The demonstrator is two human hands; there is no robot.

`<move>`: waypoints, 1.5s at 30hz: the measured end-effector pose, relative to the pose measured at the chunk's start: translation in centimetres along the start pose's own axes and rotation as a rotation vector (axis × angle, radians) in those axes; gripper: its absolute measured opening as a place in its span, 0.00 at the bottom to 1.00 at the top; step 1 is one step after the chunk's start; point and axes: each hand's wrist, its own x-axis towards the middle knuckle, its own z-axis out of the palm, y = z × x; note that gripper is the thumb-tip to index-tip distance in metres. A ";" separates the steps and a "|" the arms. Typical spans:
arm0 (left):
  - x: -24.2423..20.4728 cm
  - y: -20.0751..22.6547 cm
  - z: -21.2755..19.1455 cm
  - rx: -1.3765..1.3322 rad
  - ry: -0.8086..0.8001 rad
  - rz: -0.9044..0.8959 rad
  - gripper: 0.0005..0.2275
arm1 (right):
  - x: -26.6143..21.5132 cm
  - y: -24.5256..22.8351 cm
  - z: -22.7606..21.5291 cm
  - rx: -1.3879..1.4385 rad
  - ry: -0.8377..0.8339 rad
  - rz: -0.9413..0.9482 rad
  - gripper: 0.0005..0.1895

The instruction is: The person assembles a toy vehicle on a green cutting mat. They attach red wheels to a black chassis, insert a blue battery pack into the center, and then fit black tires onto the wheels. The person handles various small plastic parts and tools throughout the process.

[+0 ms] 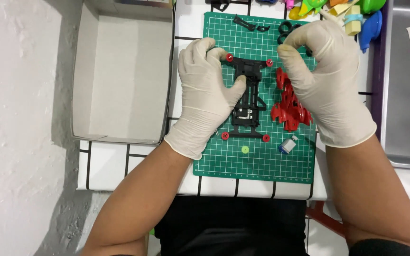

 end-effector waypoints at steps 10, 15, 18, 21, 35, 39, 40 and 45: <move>0.0 0.2 0.0 0.000 -0.090 -0.056 0.20 | -1.3 -0.8 0.0 0.193 0.099 0.280 0.25; -0.1 0.2 -0.5 -0.001 -0.017 0.049 0.29 | -1.9 0.6 1.2 0.192 0.063 0.298 0.21; 0.4 1.1 -1.6 -0.045 -0.046 0.055 0.29 | -1.7 0.6 1.8 0.255 0.061 0.332 0.19; 0.7 1.5 -1.9 -0.135 -0.040 0.106 0.26 | -1.6 1.0 2.5 0.221 0.050 0.315 0.16; 0.6 1.3 -1.7 -0.140 -0.115 0.120 0.23 | -1.5 1.6 3.4 0.057 -0.041 0.152 0.02; 0.6 0.9 -1.5 -0.167 -0.078 0.154 0.23 | -1.4 1.4 3.4 0.063 -0.048 0.128 0.02; 0.6 0.9 -1.5 -0.173 -0.071 0.146 0.23 | -1.4 1.3 3.4 0.060 -0.058 0.122 0.02; 0.4 0.7 -1.4 -0.205 -0.063 0.131 0.21 | -1.2 0.9 3.4 0.090 -0.045 0.123 0.02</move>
